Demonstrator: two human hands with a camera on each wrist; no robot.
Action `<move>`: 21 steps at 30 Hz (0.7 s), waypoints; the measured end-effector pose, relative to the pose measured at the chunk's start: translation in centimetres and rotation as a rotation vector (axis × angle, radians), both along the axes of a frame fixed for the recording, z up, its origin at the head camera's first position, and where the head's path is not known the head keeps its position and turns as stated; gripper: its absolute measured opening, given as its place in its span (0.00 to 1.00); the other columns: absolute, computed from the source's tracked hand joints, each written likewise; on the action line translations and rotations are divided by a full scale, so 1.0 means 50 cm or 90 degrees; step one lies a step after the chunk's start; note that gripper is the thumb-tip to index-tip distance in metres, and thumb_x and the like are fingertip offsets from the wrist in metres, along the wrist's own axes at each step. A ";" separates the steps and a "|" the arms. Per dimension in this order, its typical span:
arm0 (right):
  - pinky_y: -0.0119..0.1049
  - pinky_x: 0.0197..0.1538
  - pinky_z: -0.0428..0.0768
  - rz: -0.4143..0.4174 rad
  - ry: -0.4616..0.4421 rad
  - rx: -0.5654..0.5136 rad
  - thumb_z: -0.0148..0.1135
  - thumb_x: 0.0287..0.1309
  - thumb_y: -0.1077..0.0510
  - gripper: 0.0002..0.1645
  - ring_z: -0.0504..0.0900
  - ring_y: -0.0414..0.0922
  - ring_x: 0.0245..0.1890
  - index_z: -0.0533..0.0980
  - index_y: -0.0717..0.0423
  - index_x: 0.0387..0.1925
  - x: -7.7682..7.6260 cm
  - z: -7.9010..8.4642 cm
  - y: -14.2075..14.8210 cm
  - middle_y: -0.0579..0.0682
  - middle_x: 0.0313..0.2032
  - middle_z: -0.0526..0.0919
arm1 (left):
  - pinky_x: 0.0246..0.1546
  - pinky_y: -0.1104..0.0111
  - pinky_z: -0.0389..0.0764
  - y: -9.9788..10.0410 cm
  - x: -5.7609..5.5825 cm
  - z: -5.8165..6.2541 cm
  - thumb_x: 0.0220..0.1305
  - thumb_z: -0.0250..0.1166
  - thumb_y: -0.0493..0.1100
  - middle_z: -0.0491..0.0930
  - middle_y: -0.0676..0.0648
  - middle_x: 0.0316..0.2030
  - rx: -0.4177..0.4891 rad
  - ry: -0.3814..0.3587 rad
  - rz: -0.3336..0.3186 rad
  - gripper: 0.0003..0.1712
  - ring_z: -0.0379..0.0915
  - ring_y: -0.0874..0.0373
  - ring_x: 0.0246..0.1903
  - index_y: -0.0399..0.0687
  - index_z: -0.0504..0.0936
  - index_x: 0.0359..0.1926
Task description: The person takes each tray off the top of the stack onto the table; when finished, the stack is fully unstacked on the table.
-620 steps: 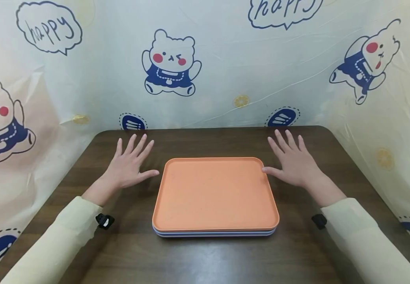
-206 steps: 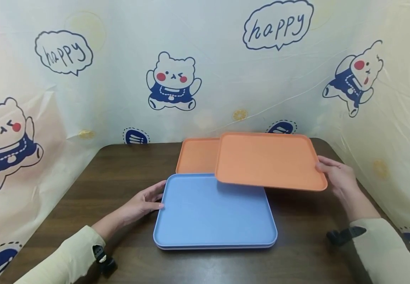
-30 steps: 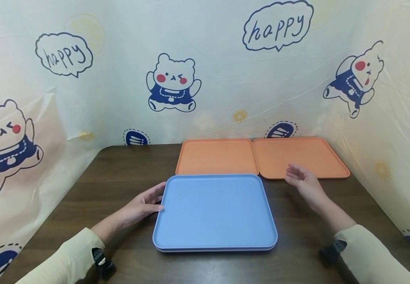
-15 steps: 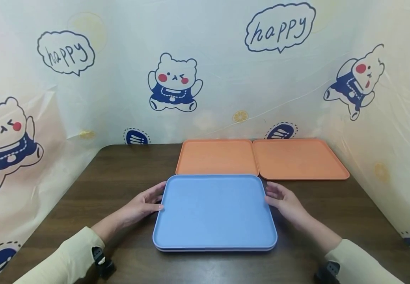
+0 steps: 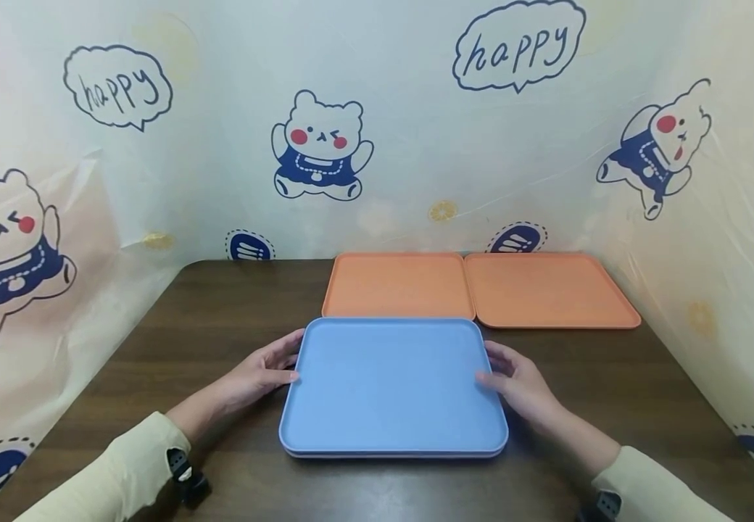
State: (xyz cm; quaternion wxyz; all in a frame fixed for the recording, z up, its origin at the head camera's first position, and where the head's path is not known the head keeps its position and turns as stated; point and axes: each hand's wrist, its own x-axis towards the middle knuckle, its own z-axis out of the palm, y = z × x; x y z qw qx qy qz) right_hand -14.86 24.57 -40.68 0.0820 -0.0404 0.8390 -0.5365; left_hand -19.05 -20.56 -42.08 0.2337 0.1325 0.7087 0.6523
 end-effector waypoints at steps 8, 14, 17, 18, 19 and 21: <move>0.42 0.55 0.77 -0.001 -0.005 0.000 0.64 0.63 0.56 0.41 0.68 0.60 0.62 0.57 0.68 0.70 -0.002 -0.005 0.001 0.68 0.62 0.67 | 0.61 0.51 0.66 0.002 0.000 0.005 0.63 0.67 0.40 0.46 0.48 0.75 -0.008 -0.008 0.004 0.48 0.52 0.43 0.70 0.54 0.49 0.76; 0.41 0.55 0.77 -0.005 -0.013 0.000 0.64 0.63 0.58 0.41 0.68 0.61 0.62 0.57 0.70 0.69 -0.004 -0.008 0.003 0.69 0.62 0.67 | 0.61 0.51 0.66 0.003 -0.003 0.007 0.63 0.68 0.40 0.47 0.48 0.75 -0.011 -0.014 0.007 0.48 0.52 0.43 0.70 0.54 0.50 0.76; 0.42 0.55 0.77 -0.002 -0.019 -0.001 0.64 0.63 0.59 0.40 0.68 0.61 0.62 0.57 0.70 0.69 -0.006 -0.009 0.005 0.70 0.63 0.67 | 0.61 0.51 0.66 0.003 -0.003 0.007 0.62 0.68 0.40 0.47 0.47 0.75 -0.010 -0.015 0.008 0.48 0.52 0.43 0.70 0.54 0.50 0.76; 0.42 0.55 0.77 -0.002 -0.021 0.001 0.64 0.63 0.59 0.40 0.68 0.61 0.62 0.57 0.70 0.69 -0.007 -0.009 0.005 0.69 0.63 0.67 | 0.61 0.51 0.66 0.003 -0.002 0.007 0.62 0.68 0.40 0.47 0.47 0.75 -0.011 -0.016 0.009 0.48 0.52 0.43 0.70 0.54 0.50 0.76; 0.42 0.55 0.77 0.001 -0.020 0.003 0.63 0.63 0.60 0.40 0.68 0.61 0.62 0.57 0.70 0.69 -0.006 -0.009 0.005 0.70 0.63 0.67 | 0.61 0.51 0.66 0.003 -0.002 0.006 0.62 0.68 0.40 0.47 0.47 0.75 -0.012 -0.016 0.009 0.48 0.52 0.43 0.70 0.54 0.50 0.76; 0.43 0.55 0.77 0.002 -0.017 0.009 0.63 0.63 0.61 0.39 0.69 0.61 0.61 0.57 0.70 0.69 -0.006 -0.009 0.005 0.69 0.62 0.67 | 0.61 0.51 0.66 0.003 0.000 0.006 0.62 0.68 0.41 0.47 0.47 0.75 -0.012 -0.018 0.011 0.48 0.52 0.43 0.70 0.54 0.50 0.76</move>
